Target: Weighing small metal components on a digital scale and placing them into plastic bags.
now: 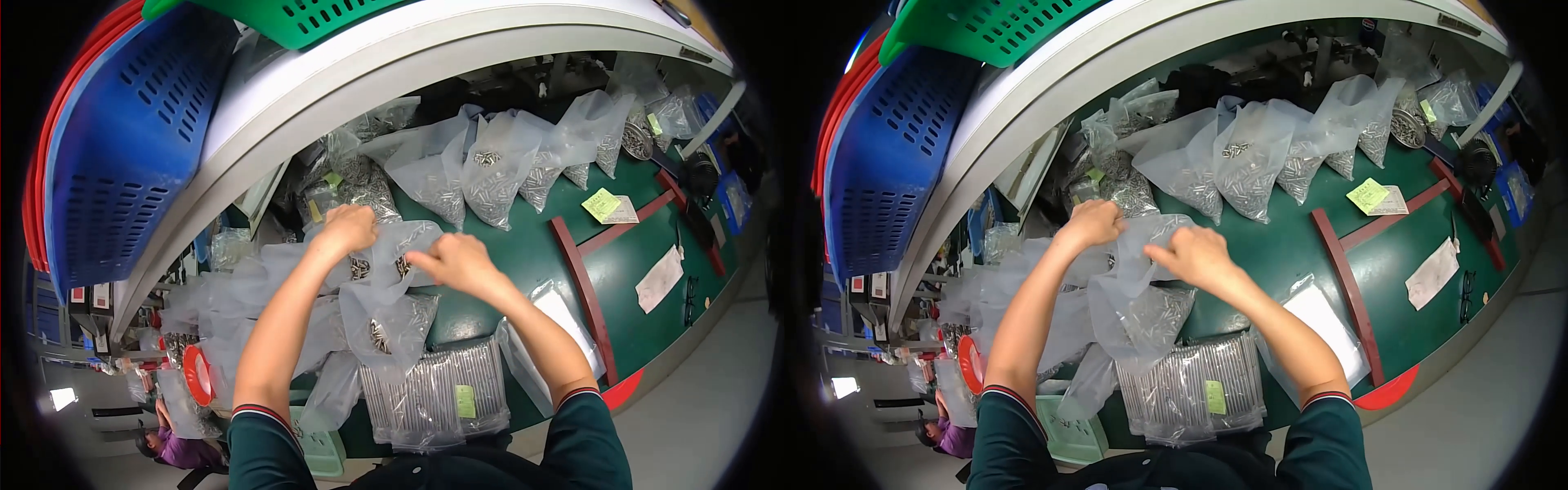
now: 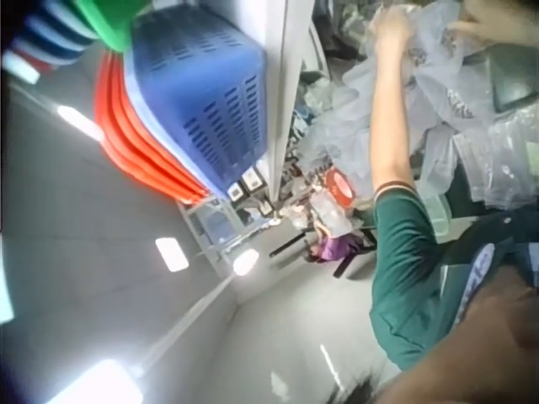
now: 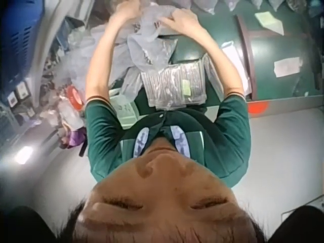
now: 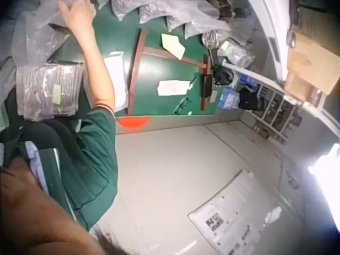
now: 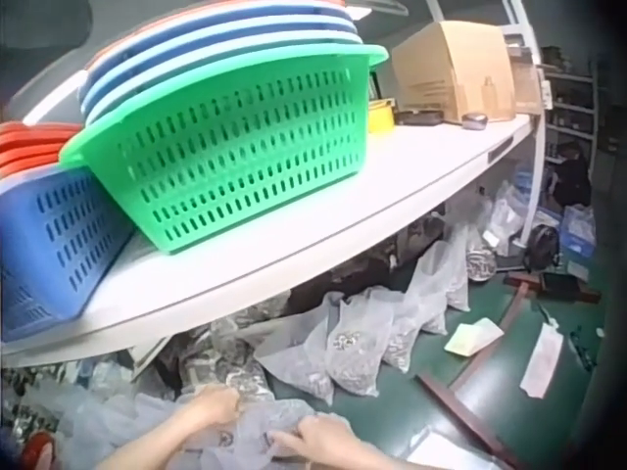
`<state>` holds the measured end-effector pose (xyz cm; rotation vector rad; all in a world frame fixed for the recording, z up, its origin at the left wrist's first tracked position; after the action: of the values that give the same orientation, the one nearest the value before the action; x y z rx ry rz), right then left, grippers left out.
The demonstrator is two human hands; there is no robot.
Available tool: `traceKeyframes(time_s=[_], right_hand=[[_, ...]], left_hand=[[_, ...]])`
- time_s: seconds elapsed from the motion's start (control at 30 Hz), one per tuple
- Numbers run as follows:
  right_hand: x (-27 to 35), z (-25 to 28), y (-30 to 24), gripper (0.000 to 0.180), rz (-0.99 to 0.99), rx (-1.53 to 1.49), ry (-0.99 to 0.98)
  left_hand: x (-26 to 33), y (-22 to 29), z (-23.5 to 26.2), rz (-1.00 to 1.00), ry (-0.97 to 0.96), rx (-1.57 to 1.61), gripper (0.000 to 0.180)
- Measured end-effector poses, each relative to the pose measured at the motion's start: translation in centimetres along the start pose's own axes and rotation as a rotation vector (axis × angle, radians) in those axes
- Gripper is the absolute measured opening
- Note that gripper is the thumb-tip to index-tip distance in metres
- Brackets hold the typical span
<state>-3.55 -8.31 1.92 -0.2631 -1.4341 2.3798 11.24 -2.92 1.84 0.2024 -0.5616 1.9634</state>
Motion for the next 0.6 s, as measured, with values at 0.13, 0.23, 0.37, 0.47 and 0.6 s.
traceKeyframes(time_s=[0.13, 0.23, 0.37, 0.47, 0.6], right_hand=[[-1.5, 5.9, 2.9, 0.031, -0.136, -0.198, 0.146], [-4.0, 8.2, 2.1, 0.034, 0.049, -0.123, 0.350], [-8.4, 8.6, 3.8, 0.049, -0.029, 0.148, 0.383], [-10.0, 7.4, 4.4, 0.042, -0.126, 0.184, 0.288], [-10.5, 6.5, 3.3, 0.022, -0.052, 0.301, 0.282]], left_hand=[[-0.1, 0.7, 2.4, -0.047, -0.011, 0.022, 0.023], [-1.9, -1.0, 3.3, -0.095, 0.001, 0.298, 0.020], [-6.1, -2.5, 7.4, 0.142, 0.245, 0.295, 0.028], [-9.5, -1.3, 8.8, 0.186, 0.597, 0.423, 0.040], [-14.4, 1.2, 9.1, 0.102, 0.608, 0.245, 0.039]])
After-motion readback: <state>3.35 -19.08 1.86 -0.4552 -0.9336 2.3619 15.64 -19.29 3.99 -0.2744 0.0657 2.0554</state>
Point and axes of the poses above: each hand's wrist, its own x-axis away from the middle knuckle, its own z-axis out of the back of the hand, y = z × x, the point moved 9 cm from there along -x, towards the middle knuckle, and after that the axes turned 15 degrees about -x, right-handed, at the moved point
